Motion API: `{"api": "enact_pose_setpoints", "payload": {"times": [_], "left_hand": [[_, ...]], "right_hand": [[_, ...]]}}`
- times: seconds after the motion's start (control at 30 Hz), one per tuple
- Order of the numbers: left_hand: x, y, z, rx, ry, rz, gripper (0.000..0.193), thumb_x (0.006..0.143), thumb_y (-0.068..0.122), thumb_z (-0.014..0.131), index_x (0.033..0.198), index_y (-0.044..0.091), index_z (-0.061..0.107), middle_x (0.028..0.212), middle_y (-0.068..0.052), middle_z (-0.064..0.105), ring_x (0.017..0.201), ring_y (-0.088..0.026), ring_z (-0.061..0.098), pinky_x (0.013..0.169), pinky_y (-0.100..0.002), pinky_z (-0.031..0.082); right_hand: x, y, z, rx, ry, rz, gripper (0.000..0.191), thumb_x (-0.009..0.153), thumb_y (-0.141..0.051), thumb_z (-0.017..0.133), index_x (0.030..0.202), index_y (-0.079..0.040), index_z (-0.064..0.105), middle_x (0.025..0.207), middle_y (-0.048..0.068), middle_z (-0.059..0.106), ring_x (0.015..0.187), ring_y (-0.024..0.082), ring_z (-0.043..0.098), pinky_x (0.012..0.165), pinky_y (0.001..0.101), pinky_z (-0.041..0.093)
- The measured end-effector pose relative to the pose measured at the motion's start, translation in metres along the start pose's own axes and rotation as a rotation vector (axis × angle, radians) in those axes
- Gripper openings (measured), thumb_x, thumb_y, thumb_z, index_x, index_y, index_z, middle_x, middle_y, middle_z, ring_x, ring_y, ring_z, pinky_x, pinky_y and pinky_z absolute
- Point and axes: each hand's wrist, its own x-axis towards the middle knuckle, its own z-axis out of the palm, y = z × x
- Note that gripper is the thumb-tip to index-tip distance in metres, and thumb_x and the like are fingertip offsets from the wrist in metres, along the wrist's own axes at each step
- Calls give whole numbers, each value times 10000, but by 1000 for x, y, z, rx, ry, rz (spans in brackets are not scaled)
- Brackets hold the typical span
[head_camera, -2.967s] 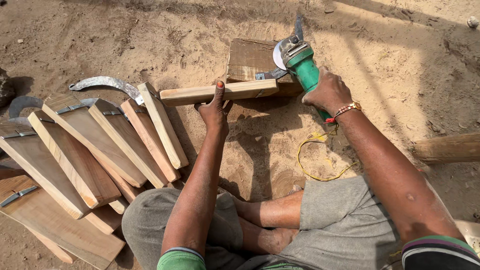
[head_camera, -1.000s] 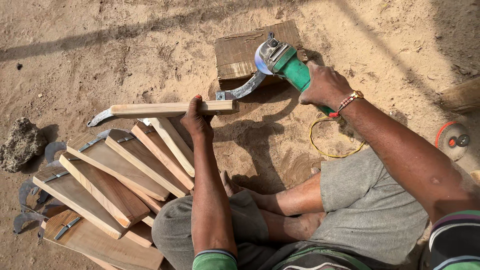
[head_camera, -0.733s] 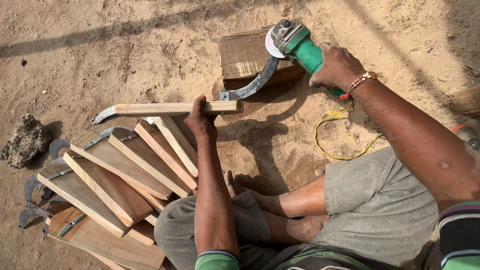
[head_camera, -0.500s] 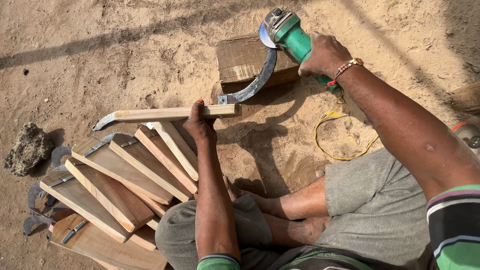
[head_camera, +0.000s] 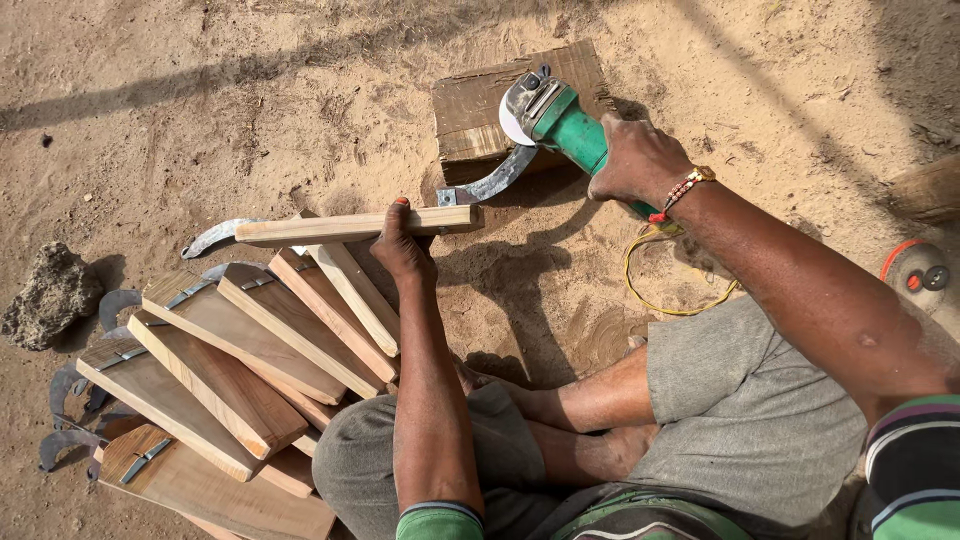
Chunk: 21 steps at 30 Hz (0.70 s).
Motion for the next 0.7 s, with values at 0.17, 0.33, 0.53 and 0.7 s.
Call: {"api": "enact_pose_setpoints", "payload": {"times": [0.17,0.33,0.53,0.7], "left_hand": [[1,1,-1,-12,-17,-7,360,807,230,809,982,-77,739,817,-148,697,685,-230,714,556,-402,657],[3,2,-1,-63,-49,16,355,802,211,819,996,-79,750,846,-144,701,702,-216,704,584,-395,652],[5,-2,-3,-54,-40,43,350,804,214,831,991,-74,761,853,-140,703,716,-206,693,609,-399,650],[2,-5,-6,-80,-43,57,358,797,227,844,989,-67,773,852,-122,700,725,-195,691,644,-374,655]], "right_hand": [[35,23,2,-10,-15,56,677,622,-247,858,1190,-37,557,1002,215,704,903,377,730,800,503,615],[72,37,-6,-71,56,96,802,585,-289,915,1258,-29,565,1085,237,673,949,394,717,812,503,615],[68,41,6,-66,81,14,755,639,-275,880,1275,-2,579,1087,260,702,989,401,721,887,493,604],[66,32,1,-76,176,-2,833,602,-307,920,1285,3,559,1100,279,678,1005,422,696,867,510,588]]}}
